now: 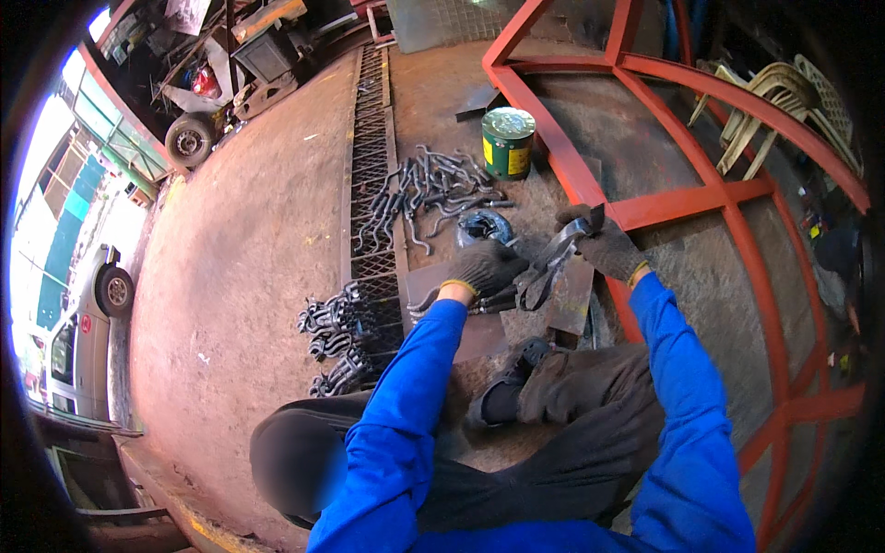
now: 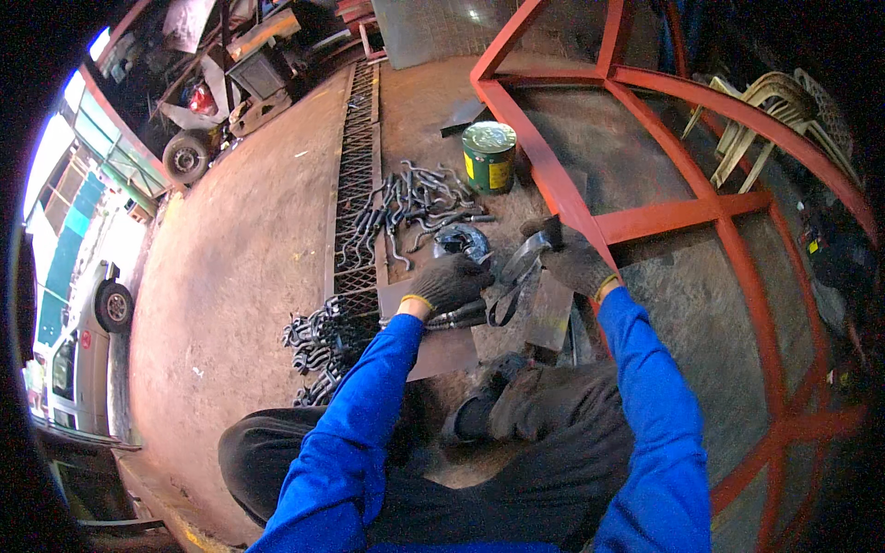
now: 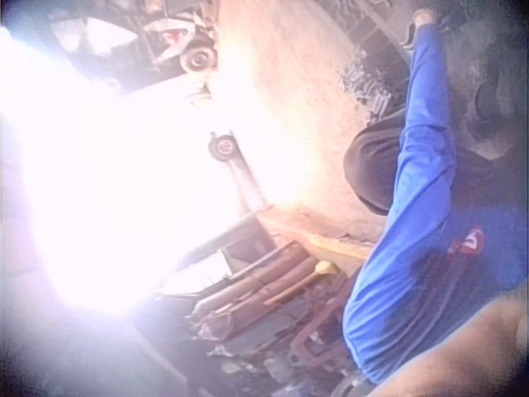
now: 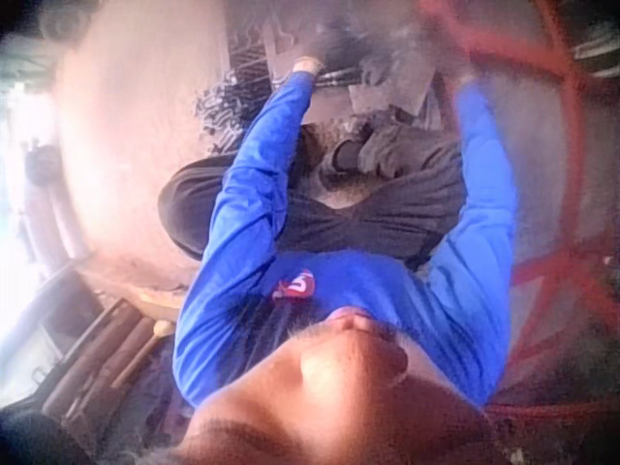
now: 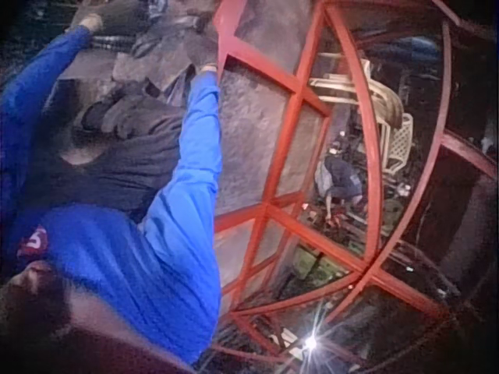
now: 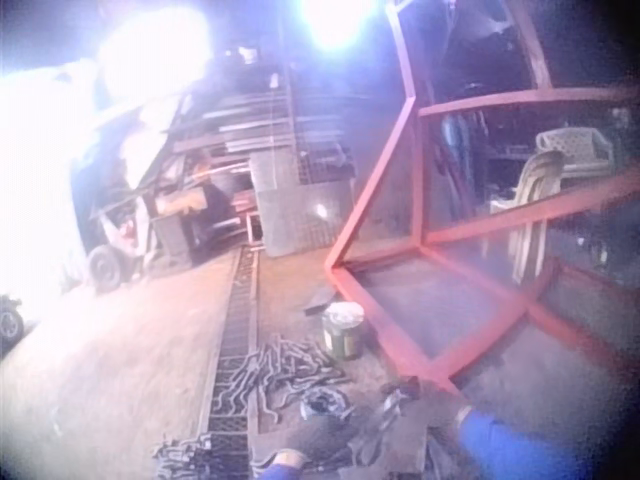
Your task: The person sits on the floor and arranges several wavy metal rods on a flat metal plate. They then use a roll of black tape to wrap the rods together, securing them into a bundle.
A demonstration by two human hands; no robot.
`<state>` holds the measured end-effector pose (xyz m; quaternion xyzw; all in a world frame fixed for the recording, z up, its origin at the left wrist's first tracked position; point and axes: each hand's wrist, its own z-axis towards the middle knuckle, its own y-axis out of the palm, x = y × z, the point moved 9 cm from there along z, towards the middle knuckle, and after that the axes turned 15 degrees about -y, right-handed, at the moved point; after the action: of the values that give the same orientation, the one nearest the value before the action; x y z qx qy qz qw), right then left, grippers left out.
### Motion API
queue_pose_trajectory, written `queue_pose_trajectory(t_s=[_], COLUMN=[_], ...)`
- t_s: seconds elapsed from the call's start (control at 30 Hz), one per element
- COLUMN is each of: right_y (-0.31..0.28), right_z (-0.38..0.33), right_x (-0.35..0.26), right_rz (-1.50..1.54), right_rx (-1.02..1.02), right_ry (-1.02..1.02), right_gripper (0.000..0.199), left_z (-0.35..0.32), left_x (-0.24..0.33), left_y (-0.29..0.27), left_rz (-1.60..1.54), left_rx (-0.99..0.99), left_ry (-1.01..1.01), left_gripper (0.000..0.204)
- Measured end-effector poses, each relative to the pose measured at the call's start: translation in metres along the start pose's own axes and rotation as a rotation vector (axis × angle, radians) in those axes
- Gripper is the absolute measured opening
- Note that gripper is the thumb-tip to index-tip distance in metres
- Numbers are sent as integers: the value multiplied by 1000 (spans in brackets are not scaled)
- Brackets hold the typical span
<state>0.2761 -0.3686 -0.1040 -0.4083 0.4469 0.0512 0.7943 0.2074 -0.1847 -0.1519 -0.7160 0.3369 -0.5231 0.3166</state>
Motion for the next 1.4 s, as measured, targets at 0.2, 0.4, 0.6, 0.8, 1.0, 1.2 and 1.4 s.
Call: queue_pose_trajectory(t_s=[0.2, 0.4, 0.6, 0.8, 1.0, 1.2, 1.4], right_y=[-21, -21, -10, -10, -1, -20, -17], right_z=[-6, -17, -15, -39, -53, -53, -40], right_x=[-51, -50, -64, -50, -46, -28, -35], right_rz=[97, 277, 542, 583, 520, 624, 1126], right_rx=[14, 55, 12, -177, -319, -21, 200], right_ry=[-89, -54, 36, 240, 209, 223, 201], right_gripper=[44, 45, 63, 80, 75, 67, 48], left_z=[-8, -10, 24, 17, 19, 20, -21], left_x=[46, 45, 22, 19, 23, 55, 104], left_y=[24, 13, 11, -38, -67, -50, -9], left_rz=[-231, -381, -815, -647, -740, -550, -578], left_rx=[-346, -160, 18, 391, 483, 16, -571], left_ry=[262, 304, 16, -41, 34, -45, 275], left_gripper=[52, 72, 50, 39, 37, 48, 50])
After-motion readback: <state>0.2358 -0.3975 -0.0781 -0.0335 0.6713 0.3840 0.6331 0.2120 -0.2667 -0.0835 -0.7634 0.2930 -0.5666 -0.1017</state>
